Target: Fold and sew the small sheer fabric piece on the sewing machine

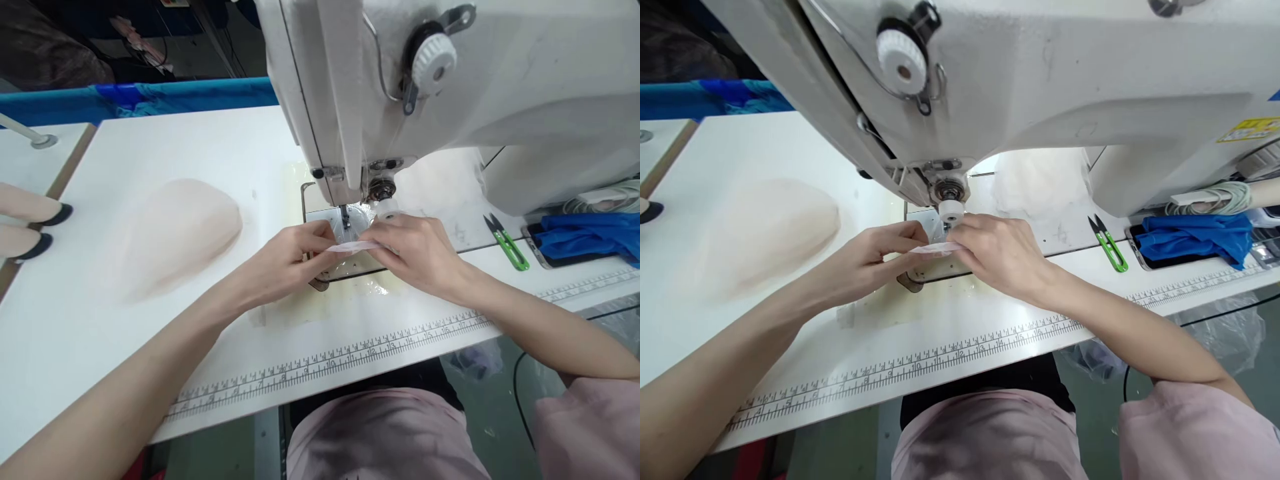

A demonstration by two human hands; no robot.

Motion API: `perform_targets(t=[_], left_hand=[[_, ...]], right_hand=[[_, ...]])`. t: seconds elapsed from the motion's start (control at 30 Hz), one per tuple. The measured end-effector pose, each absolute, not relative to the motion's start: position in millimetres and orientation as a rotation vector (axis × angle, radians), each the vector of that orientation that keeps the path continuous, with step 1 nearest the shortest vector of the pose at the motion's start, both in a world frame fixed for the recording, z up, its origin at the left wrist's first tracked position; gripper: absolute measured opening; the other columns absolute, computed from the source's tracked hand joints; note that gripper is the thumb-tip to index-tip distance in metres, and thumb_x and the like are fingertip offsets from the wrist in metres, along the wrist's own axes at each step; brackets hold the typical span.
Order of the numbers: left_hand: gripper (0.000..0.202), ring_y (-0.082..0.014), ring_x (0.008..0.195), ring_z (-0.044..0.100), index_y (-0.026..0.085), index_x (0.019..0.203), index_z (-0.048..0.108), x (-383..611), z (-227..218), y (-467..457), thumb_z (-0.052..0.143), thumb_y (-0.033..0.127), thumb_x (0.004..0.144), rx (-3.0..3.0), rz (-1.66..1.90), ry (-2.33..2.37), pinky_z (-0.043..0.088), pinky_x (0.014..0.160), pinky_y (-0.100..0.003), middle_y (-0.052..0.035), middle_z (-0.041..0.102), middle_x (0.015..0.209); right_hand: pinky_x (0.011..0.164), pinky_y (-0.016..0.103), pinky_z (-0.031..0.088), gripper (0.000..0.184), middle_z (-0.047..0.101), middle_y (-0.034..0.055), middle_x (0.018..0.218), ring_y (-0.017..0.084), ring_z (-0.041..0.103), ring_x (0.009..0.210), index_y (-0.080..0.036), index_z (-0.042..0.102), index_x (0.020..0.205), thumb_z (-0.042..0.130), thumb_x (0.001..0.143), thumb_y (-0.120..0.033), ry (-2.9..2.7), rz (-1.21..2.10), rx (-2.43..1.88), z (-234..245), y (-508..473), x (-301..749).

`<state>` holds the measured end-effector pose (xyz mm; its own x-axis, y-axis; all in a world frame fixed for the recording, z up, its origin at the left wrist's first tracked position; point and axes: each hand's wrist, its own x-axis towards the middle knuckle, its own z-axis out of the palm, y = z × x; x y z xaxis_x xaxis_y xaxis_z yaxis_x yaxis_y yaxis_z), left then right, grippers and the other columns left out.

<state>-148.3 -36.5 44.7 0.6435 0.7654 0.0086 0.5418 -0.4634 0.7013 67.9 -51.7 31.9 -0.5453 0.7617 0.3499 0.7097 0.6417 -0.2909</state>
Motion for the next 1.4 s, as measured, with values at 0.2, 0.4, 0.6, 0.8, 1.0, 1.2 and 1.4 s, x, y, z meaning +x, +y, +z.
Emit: perform_targets(t=[0.2, 0.4, 0.6, 0.8, 1.0, 1.2, 1.4], left_hand=[[0.031, -0.0158, 0.068, 0.053, 0.016, 0.077, 0.069, -145, 23, -61, 0.045, 0.023, 0.095, 2.8, 0.627, 0.917, 0.045, 0.062, -0.031, -0.0054, 0.06, 0.075], [0.025, -0.0232, 0.107, 0.061, 0.014, 0.113, 0.064, -143, 20, -86, 0.054, 0.011, 0.091, 3.316, 0.537, 0.999, 0.044, 0.084, -0.037, -0.0089, 0.068, 0.118], [0.029, -0.0246, 0.112, 0.063, 0.012, 0.121, 0.06, -146, 18, -89, 0.048, 0.014, 0.095, 3.233, 0.448, 1.021, 0.043, 0.093, -0.042, -0.0133, 0.065, 0.122], [0.029, -0.0255, 0.113, 0.063, 0.013, 0.121, 0.061, -147, 19, -85, 0.048, 0.014, 0.095, 3.185, 0.468, 1.027, 0.044, 0.096, -0.045, -0.0136, 0.065, 0.121], [0.028, -0.0244, 0.112, 0.063, 0.015, 0.119, 0.063, -149, 14, -75, 0.05, 0.017, 0.094, 3.134, 0.581, 1.074, 0.034, 0.109, -0.053, -0.0114, 0.067, 0.12], [0.029, -0.0243, 0.109, 0.065, 0.016, 0.119, 0.062, -151, 7, -62, 0.05, 0.017, 0.093, 3.133, 0.677, 1.063, 0.026, 0.114, -0.059, -0.0105, 0.068, 0.117], [0.028, -0.024, 0.109, 0.064, 0.015, 0.12, 0.06, -151, 7, -50, 0.05, 0.017, 0.095, 3.16, 0.663, 1.116, 0.026, 0.113, -0.06, -0.0111, 0.068, 0.117]], right_hand=[[0.072, 0.032, 0.04, 0.019, 0.07, 0.0041, 0.098, 0.02, 0.056, 0.093, -0.019, 0.071, 0.079, 0.054, 0.088, -0.015, -2.562, 0.003, -0.896, 29, -58, 74], [0.08, 0.033, 0.039, 0.023, 0.074, -0.0003, 0.091, 0.018, 0.059, 0.095, -0.018, 0.071, 0.082, 0.05, 0.09, -0.011, -2.643, -0.111, -0.8, 27, -60, 74], [0.081, 0.033, 0.039, 0.024, 0.075, -0.0009, 0.09, 0.017, 0.06, 0.091, -0.019, 0.071, 0.081, 0.05, 0.091, -0.011, -2.618, -0.133, -0.777, 26, -61, 72], [0.08, 0.033, 0.039, 0.023, 0.075, -0.0013, 0.089, 0.016, 0.061, 0.088, -0.017, 0.07, 0.079, 0.051, 0.091, -0.011, -2.575, -0.134, -0.763, 23, -59, 71], [0.078, 0.032, 0.038, 0.022, 0.075, -0.0018, 0.092, 0.015, 0.063, 0.088, -0.016, 0.07, 0.081, 0.051, 0.092, -0.011, -2.514, -0.218, -0.804, 18, -53, 68], [0.079, 0.033, 0.038, 0.019, 0.075, -0.0042, 0.094, 0.015, 0.062, 0.084, -0.018, 0.07, 0.085, 0.053, 0.09, -0.01, -2.442, -0.343, -0.813, 9, -44, 68], [0.081, 0.035, 0.037, 0.016, 0.076, -0.003, 0.087, 0.015, 0.059, 0.074, -0.019, 0.071, 0.085, 0.057, 0.089, -0.011, -2.419, -0.421, -0.842, 2, -31, 66]])
